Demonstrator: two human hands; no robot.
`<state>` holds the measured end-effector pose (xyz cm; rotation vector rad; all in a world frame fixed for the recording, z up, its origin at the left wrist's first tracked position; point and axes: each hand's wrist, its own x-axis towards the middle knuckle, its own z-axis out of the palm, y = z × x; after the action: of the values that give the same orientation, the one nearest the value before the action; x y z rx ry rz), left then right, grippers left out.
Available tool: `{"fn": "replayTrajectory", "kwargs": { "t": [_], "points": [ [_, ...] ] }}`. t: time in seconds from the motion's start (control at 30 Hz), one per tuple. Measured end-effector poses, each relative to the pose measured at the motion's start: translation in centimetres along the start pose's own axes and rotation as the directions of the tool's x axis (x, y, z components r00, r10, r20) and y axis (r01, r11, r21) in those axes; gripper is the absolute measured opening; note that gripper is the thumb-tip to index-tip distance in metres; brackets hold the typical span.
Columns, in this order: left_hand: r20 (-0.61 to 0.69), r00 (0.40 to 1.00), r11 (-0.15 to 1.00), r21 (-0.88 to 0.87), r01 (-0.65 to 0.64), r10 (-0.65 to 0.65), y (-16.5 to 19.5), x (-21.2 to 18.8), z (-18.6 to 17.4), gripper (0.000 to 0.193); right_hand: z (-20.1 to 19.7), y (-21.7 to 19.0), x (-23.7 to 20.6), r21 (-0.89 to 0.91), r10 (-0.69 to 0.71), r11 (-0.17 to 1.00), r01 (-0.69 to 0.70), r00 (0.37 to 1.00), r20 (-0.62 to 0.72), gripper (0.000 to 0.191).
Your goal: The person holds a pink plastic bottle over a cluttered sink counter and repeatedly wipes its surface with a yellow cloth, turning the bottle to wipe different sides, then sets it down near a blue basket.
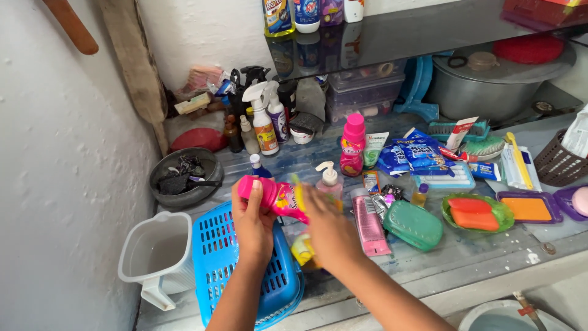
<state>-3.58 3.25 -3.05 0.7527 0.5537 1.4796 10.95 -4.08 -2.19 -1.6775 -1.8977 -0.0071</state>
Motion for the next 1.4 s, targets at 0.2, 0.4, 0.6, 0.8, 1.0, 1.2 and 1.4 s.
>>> {"fn": "replayTrajectory", "kwargs": {
  "t": [0.2, 0.4, 0.6, 0.8, 1.0, 1.2, 1.4],
  "points": [
    [-0.008, 1.000, 0.998, 0.055, 0.023, -0.022, 0.1, 0.3, 0.5, 0.030, -1.4, 1.8, 0.3, 0.065, 0.197, 0.977, -0.204, 0.975, 0.100, 0.056],
    [-0.040, 0.999, 1.000, -0.006, 0.007, -0.007, 0.0, 0.6, -0.1, 0.030, -0.9, -2.8, 0.6, 0.009, -0.099, 0.995, 0.099, 0.995, -0.005, 0.063],
    [-0.035, 0.999, 0.999, 0.026, -0.021, 0.022, -0.3, 0.5, -0.1, 0.031, -3.8, 0.0, -0.5, 0.095, 0.081, 0.991, -0.091, 0.991, 0.105, 0.063],
    [-0.016, 1.000, 0.995, 0.095, 0.001, 0.001, -0.4, 0.5, 0.1, 0.033, -3.2, -2.8, 2.2, 0.149, -0.058, 0.988, 0.045, 0.995, 0.086, 0.053],
    [-0.044, 0.999, 1.000, -0.005, -0.015, 0.014, -0.4, 0.6, -0.1, 0.031, -1.0, -1.4, 1.2, 0.026, -0.201, 0.979, 0.200, 0.979, 0.019, 0.076],
    [-0.026, 1.000, 0.977, 0.215, 0.006, -0.001, -0.1, 0.1, 0.8, 0.034, 1.5, 7.8, -4.5, 0.515, 0.217, 0.800, -0.308, 0.949, 0.230, 0.052],
    [-0.074, 0.988, 0.975, 0.164, 0.147, -0.136, 0.9, 1.0, 1.9, 0.031, -2.6, 10.6, -6.4, 0.793, 0.626, 0.210, -0.571, 0.701, 0.340, 0.044]
  ]
}}
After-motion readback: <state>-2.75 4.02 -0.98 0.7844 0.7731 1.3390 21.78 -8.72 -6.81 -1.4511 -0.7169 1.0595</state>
